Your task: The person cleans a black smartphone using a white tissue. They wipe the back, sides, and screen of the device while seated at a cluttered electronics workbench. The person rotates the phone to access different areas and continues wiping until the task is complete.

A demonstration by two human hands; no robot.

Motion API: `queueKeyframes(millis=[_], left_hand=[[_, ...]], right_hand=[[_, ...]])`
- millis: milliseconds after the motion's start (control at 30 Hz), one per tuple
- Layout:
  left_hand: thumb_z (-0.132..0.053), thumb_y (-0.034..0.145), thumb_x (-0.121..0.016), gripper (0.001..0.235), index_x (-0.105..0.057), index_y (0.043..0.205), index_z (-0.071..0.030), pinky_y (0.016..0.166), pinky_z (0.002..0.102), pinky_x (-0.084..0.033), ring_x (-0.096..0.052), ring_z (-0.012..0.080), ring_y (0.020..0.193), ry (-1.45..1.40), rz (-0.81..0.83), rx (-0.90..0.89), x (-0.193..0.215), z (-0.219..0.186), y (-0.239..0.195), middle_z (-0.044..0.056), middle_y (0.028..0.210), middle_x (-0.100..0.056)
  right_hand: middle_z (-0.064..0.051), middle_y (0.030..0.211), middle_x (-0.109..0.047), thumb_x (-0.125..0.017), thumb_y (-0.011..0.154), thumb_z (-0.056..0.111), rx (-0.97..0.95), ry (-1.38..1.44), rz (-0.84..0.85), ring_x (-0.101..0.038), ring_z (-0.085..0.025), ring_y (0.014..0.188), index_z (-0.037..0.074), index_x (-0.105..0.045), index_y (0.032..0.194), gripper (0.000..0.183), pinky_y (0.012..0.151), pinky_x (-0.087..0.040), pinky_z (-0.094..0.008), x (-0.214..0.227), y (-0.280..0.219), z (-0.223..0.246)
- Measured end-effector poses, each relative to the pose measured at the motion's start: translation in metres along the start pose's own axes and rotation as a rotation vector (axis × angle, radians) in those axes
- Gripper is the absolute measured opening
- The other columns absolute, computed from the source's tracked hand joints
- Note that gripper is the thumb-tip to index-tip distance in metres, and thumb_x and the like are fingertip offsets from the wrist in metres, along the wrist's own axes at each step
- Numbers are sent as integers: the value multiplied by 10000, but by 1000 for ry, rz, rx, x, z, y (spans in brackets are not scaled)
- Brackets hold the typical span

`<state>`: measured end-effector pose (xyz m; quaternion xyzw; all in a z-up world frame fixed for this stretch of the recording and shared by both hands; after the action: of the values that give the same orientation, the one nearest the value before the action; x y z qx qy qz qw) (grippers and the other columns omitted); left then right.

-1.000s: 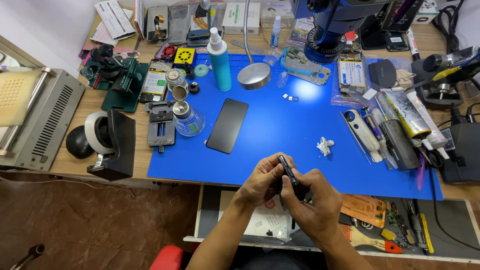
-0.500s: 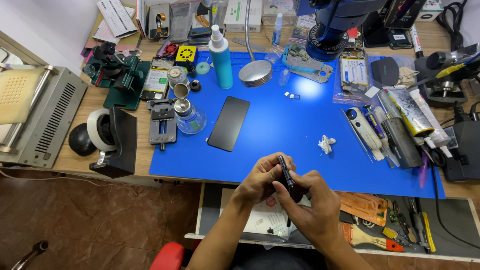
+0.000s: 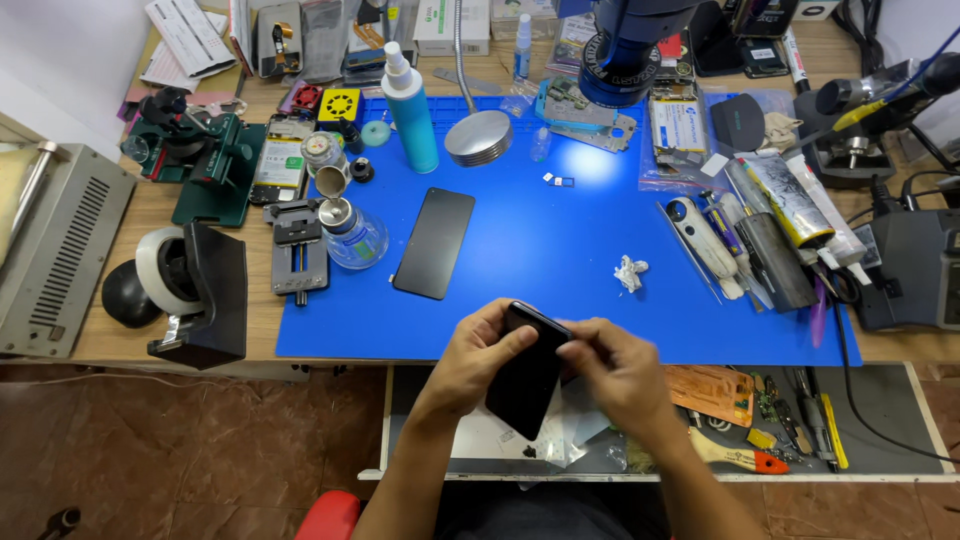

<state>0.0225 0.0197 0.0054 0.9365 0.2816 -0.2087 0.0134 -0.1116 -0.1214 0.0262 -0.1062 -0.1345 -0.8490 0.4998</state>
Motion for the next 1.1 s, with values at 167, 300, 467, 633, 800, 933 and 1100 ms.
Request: queueKeyframes(millis=[167,300,467,633,800,933,1100], left_hand=[[-118,979,-745,215,-719,1133,30,687,227,-553,-650,100,760,-25,-77,-120,4,-5,-4,67,813,-704],[-105,980,-748,198,-711,1130,18,675,219,-559,-627,87,754,-28,-123,-153,-7,-12,-10,50,812,-692],[-122,1000,-742,177,-682,1088,19,647,204,-565,-645,85,725,-119,-170,-168,2,-7,-14,43,793,-664],[-154,1026,-708,181,-660,1108,0,708,239,-576,-668,108,767,-387,-181,-131,22,14,-9,54,889,-687],[-265,1044,-689,238,-665,1162,-59,710,266,-521,-652,171,773,-877,-93,-21,26,24,-7,76,977,-712],[-248,1049,-685,225,-677,1183,-66,672,248,-475,-634,162,788,-958,-56,-13,22,23,-4,45,985,-681],[-263,1038,-710,239,-705,1107,-35,674,213,-445,-636,150,822,-974,-146,3,24,27,-1,50,958,-694]], right_hand=[[-142,828,-751,-639,1089,228,73,-330,-266,-736,-262,680,56,-768,1055,218,654,-602,-392,63,34,-8],[-105,900,-681,-659,1053,598,-2,-775,-248,-712,-344,844,107,-735,1251,534,769,-581,-495,66,50,-28],[-47,881,-694,-722,1083,340,72,-830,-184,-728,-253,836,98,-759,1092,245,736,-591,-372,63,61,-41],[-146,1038,-726,-664,1112,119,85,-526,-135,-741,-297,881,16,-742,1152,136,765,-603,-392,52,64,-9],[-164,1137,-696,-609,1054,-51,118,-319,-135,-737,-298,1005,11,-764,1165,201,891,-604,-401,40,65,5],[-195,1231,-666,-756,972,23,95,-233,-124,-696,-359,1154,-19,-736,1183,216,980,-578,-429,34,64,-2],[-230,1243,-669,-748,998,-8,66,-167,-202,-698,-314,1133,-56,-710,1211,222,946,-599,-396,31,63,-10]])
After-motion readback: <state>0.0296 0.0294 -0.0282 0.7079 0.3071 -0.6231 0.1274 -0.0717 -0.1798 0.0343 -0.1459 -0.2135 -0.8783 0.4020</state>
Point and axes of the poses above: each hand's wrist, its own y-axis towards the middle knuckle, its own x-axis out of the back of the hand, z = x × y, the point moved 3 cm from there along y, towards the middle knuckle
